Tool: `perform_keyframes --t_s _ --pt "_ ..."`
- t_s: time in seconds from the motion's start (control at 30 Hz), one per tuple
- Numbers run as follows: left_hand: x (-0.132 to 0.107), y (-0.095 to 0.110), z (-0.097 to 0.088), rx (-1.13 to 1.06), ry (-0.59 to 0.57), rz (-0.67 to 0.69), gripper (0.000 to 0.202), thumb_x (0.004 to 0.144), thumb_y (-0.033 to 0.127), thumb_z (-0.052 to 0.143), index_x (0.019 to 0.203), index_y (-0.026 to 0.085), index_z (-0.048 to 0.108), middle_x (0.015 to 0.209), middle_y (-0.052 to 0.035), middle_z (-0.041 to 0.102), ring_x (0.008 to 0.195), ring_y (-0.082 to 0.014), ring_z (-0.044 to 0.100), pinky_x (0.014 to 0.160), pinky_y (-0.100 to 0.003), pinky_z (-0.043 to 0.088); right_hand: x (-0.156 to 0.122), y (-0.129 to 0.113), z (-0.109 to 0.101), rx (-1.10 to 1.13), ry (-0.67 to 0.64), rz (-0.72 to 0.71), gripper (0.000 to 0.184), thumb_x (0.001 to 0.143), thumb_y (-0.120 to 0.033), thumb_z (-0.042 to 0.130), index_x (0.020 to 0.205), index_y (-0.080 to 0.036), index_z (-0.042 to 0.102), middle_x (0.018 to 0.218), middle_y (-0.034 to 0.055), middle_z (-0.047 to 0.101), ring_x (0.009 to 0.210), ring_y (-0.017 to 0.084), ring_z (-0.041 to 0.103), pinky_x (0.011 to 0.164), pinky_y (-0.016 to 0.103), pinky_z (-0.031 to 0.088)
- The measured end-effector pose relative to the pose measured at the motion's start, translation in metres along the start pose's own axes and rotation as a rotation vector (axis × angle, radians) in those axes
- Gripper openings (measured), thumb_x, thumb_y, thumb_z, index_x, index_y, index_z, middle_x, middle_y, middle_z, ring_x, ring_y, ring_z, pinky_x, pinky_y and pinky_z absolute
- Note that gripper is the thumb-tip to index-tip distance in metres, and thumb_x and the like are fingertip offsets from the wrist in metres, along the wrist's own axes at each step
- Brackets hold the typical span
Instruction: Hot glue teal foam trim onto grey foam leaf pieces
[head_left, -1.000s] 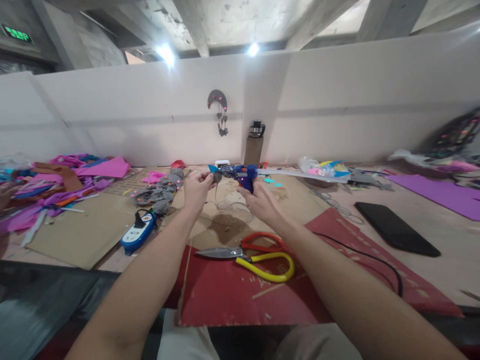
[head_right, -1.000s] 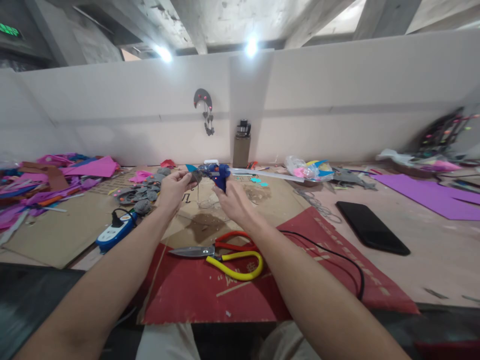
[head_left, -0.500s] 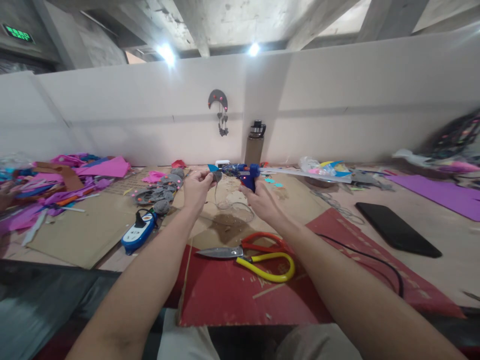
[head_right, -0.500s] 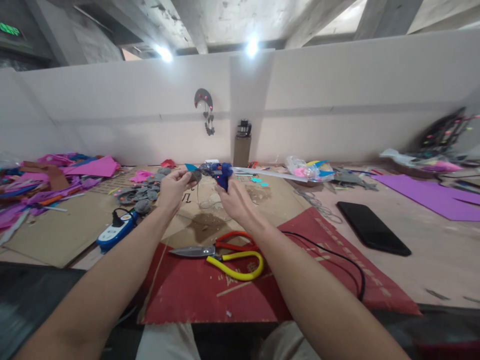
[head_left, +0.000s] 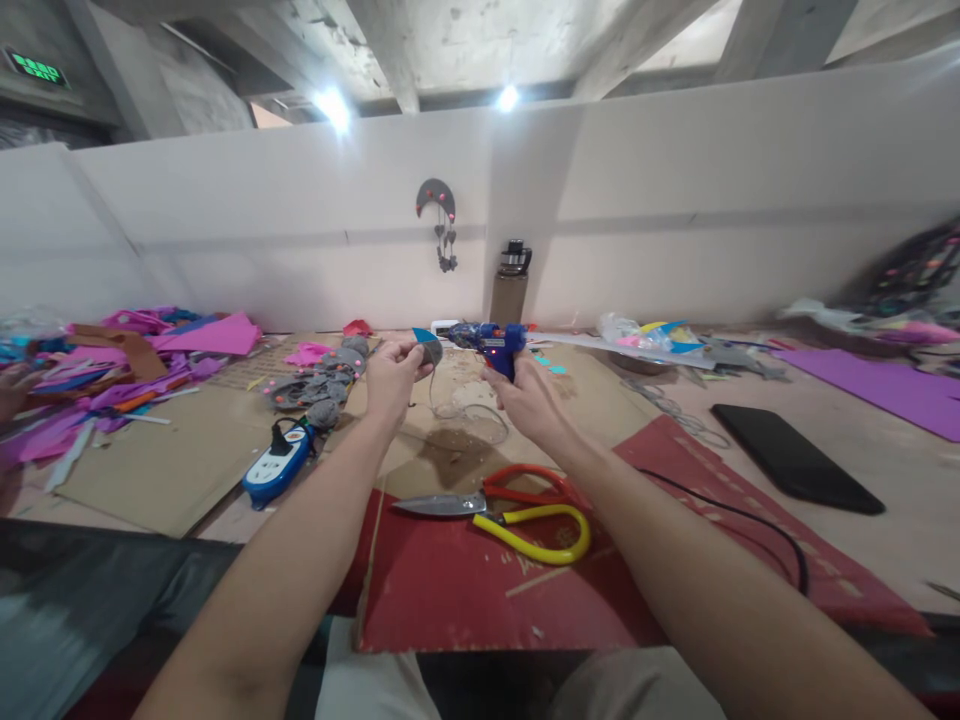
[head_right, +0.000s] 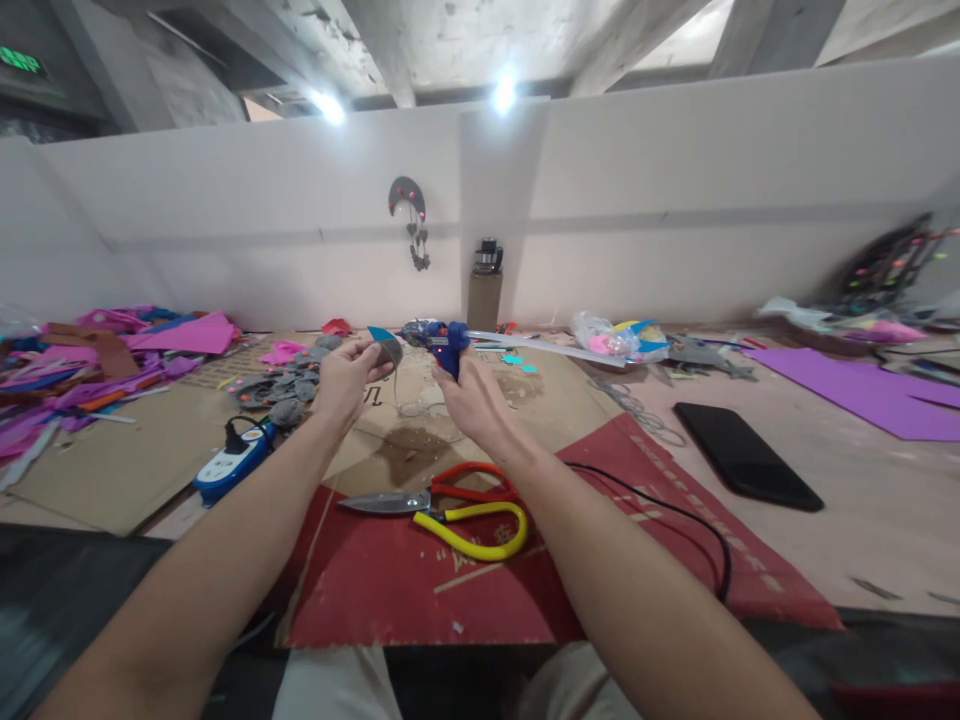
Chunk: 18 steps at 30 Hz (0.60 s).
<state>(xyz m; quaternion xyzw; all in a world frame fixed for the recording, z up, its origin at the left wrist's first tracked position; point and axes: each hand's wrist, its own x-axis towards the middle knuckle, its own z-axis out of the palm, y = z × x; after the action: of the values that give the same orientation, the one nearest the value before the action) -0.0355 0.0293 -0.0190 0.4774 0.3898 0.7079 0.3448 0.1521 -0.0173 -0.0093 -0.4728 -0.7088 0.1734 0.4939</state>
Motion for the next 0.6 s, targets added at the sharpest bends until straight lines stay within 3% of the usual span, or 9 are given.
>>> perform_keyframes --t_s 0.6 --pt "-0.003 0.002 0.005 0.092 -0.046 0.036 0.018 0.066 0.031 0.069 0.073 0.014 0.071 0.065 0.0 0.062 0.061 -0.011 0.059 0.069 -0.032 0.057 -0.009 -0.014 0.002 0.031 -0.044 -0.021 0.019 0.083 -0.036 0.048 0.084 -0.018 0.054 0.071 0.0036 0.057 0.071 0.019 0.054 0.063 0.03 0.043"
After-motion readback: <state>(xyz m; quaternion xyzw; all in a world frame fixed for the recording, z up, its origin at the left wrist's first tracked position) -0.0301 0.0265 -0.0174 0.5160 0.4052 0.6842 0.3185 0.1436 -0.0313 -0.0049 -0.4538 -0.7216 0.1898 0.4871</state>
